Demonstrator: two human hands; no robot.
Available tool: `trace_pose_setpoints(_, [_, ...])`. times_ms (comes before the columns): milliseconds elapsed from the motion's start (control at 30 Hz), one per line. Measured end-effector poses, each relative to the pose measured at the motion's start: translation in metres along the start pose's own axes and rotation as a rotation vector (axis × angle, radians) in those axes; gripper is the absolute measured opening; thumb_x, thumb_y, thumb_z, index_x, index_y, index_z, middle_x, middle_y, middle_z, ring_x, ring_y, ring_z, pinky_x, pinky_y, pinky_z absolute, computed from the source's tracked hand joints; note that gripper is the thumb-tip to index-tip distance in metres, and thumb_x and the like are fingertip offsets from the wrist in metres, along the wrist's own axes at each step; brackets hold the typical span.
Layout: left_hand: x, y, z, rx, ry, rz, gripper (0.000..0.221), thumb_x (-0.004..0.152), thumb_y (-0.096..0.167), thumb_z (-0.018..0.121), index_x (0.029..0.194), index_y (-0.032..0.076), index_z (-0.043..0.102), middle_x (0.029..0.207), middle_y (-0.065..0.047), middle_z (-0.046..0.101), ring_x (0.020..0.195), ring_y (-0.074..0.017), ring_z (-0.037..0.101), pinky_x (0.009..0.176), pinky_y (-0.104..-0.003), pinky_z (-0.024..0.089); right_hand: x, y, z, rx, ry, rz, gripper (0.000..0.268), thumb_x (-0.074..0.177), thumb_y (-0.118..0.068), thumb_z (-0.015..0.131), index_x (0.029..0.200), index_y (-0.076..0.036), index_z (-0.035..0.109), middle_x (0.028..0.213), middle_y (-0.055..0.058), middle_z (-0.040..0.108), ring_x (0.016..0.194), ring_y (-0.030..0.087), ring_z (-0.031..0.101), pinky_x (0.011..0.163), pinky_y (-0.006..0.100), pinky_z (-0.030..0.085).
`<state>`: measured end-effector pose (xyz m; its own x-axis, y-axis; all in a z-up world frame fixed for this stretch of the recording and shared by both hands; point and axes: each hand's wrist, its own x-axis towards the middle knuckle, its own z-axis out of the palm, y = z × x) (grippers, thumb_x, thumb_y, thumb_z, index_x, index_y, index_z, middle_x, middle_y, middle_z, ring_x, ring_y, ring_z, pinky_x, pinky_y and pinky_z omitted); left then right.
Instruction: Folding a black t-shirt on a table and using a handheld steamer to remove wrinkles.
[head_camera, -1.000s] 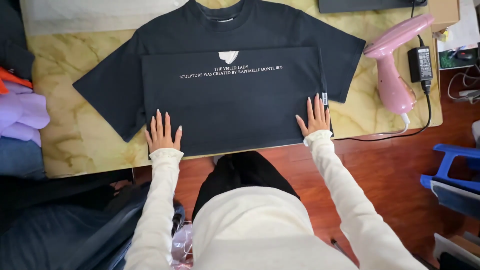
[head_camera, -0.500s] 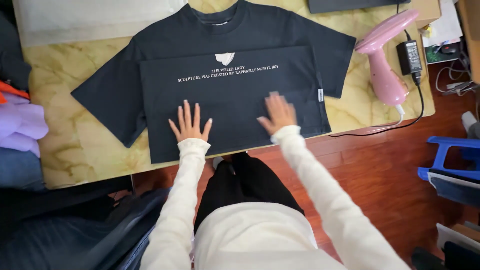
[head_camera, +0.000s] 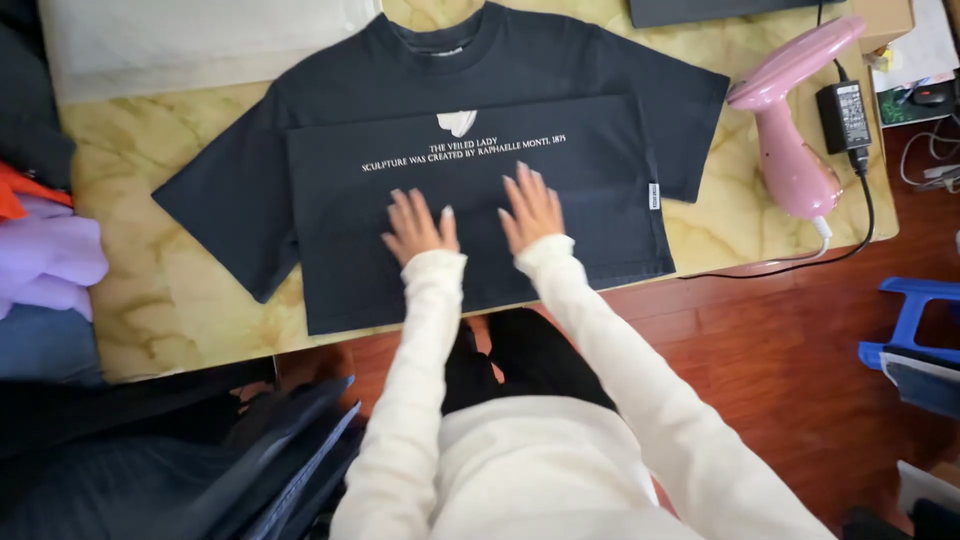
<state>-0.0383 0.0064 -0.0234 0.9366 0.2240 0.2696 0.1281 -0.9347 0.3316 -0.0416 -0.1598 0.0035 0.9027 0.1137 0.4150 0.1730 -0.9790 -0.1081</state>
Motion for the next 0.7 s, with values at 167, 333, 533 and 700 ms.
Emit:
trace_pose_setpoints(167, [-0.007, 0.060, 0.013, -0.072, -0.230, -0.028, 0.048, 0.091, 0.045, 0.033, 0.135, 0.026, 0.030, 0.145, 0.000, 0.018, 0.133, -0.0231, 0.016, 0.102, -0.054, 0.019, 0.013, 0.012, 0.054, -0.006, -0.070, -0.030, 0.050, 0.085, -0.035, 0.048, 0.133, -0.025, 0.036, 0.142, 0.003, 0.027, 0.127, 0.024, 0.032, 0.095, 0.046, 0.033])
trace_pose_setpoints(333, [0.005, 0.043, -0.005, 0.054, -0.152, 0.092, 0.043, 0.092, 0.039, 0.034, 0.134, 0.029, 0.031, 0.145, -0.001, 0.018, 0.132, -0.0209, 0.022, 0.102, -0.053, 0.020, 0.028, 0.111, 0.025, -0.263, -0.083, 0.056, 0.053, 0.081, -0.051, 0.049, 0.130, -0.033, 0.038, 0.141, 0.001, 0.027, 0.124, 0.024, 0.031, 0.091, 0.047, 0.033])
trace_pose_setpoints(533, [0.026, 0.014, -0.019, 0.157, -0.143, -0.095, 0.047, 0.093, 0.047, 0.030, 0.136, 0.030, 0.028, 0.146, -0.001, 0.014, 0.133, -0.0190, 0.016, 0.103, -0.052, 0.013, 0.050, 0.138, -0.023, -0.151, -0.492, 0.333, 0.066, 0.089, -0.059, 0.021, 0.140, -0.018, 0.019, 0.146, 0.009, 0.012, 0.134, 0.022, 0.014, 0.106, 0.044, 0.014])
trace_pose_setpoints(700, [0.046, 0.073, 0.033, 0.244, 0.153, -0.223, 0.058, 0.075, 0.039, 0.060, 0.125, 0.017, 0.043, 0.132, -0.015, 0.033, 0.120, -0.0356, 0.031, 0.084, -0.058, 0.035, 0.048, 0.139, -0.020, -0.194, -0.367, 0.282, 0.063, 0.091, -0.054, 0.025, 0.139, -0.012, 0.023, 0.144, 0.014, 0.015, 0.133, 0.025, 0.016, 0.104, 0.047, 0.015])
